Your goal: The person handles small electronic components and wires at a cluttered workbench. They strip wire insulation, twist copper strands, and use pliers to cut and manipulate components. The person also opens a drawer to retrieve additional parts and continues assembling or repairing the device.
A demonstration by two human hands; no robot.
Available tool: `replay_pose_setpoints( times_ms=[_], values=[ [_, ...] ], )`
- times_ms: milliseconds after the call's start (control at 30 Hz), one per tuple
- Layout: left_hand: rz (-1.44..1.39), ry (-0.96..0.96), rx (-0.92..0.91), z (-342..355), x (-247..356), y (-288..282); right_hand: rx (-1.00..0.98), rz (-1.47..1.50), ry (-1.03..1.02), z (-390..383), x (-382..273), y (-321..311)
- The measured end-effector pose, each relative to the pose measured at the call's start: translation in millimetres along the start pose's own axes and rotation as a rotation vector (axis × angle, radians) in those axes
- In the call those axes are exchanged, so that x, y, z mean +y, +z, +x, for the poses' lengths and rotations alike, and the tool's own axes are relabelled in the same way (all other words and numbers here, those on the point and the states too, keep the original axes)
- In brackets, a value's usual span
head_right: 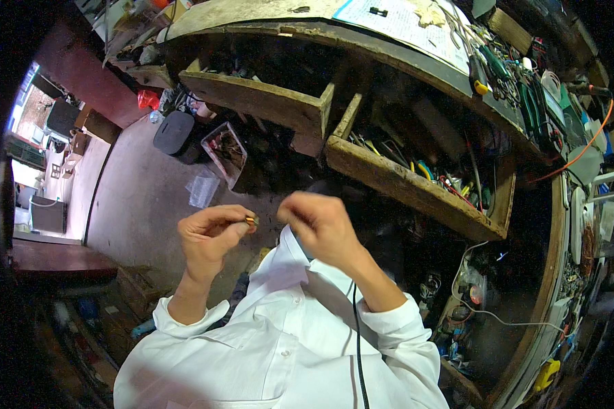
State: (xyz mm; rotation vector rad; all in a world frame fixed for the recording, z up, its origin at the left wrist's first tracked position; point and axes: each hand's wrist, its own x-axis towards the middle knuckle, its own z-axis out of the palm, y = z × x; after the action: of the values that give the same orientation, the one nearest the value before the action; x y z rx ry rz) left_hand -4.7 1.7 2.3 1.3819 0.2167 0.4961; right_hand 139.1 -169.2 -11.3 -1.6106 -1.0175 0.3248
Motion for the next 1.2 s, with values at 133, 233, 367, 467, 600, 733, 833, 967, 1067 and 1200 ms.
replay_pose_setpoints(
  times_ms=[133, 233, 367, 467, 600, 733, 833, 967, 1067, 1200],
  values=[
    [0.136, -0.073, 0.147, 1.8, -4.6, -4.2, -0.107, 0.057, -0.083, -5.6, -20.5, -14.6],
    [0.246, -0.077, -0.018, -7.8, -0.1, 2.7, 0.134, 0.102, 0.077, 0.7, -16.1, -23.7],
    [0.064, -0.075, -0.063, -7.6, 2.0, -7.9, 0.214, -0.022, 0.029, -7.7, 6.1, -14.4],
    [-0.073, -0.058, 0.015, -6.4, 0.7, -15.1, 0.068, -0.043, 0.035, -12.8, 15.2, 0.3],
    [0.113, -0.115, 0.098, -6.1, 5.9, -12.4, -0.020, -0.185, -0.007, -12.2, -5.6, 13.8],
    [0.221, -0.047, 0.133, -5.5, 8.6, 0.7, -0.047, 0.182, 0.224, -1.9, -29.0, 23.4],
    [0.517, 0.112, 0.107, -2.9, 8.7, 2.3, -0.022, 0.149, 0.158, -0.4, -25.2, 33.2],
    [0.600, 0.176, -0.135, -8.2, 16.9, -4.3, 0.084, -0.016, -0.082, 8.0, -32.7, 20.8],
    [0.186, 0.062, -0.045, -5.8, 20.0, -5.5, -0.017, 0.154, 0.058, 6.3, -18.1, 15.9],
    [0.282, -0.081, 0.068, -4.3, 13.1, -10.3, -0.152, 0.026, -0.034, 3.9, -40.3, 11.1]
  ],
)
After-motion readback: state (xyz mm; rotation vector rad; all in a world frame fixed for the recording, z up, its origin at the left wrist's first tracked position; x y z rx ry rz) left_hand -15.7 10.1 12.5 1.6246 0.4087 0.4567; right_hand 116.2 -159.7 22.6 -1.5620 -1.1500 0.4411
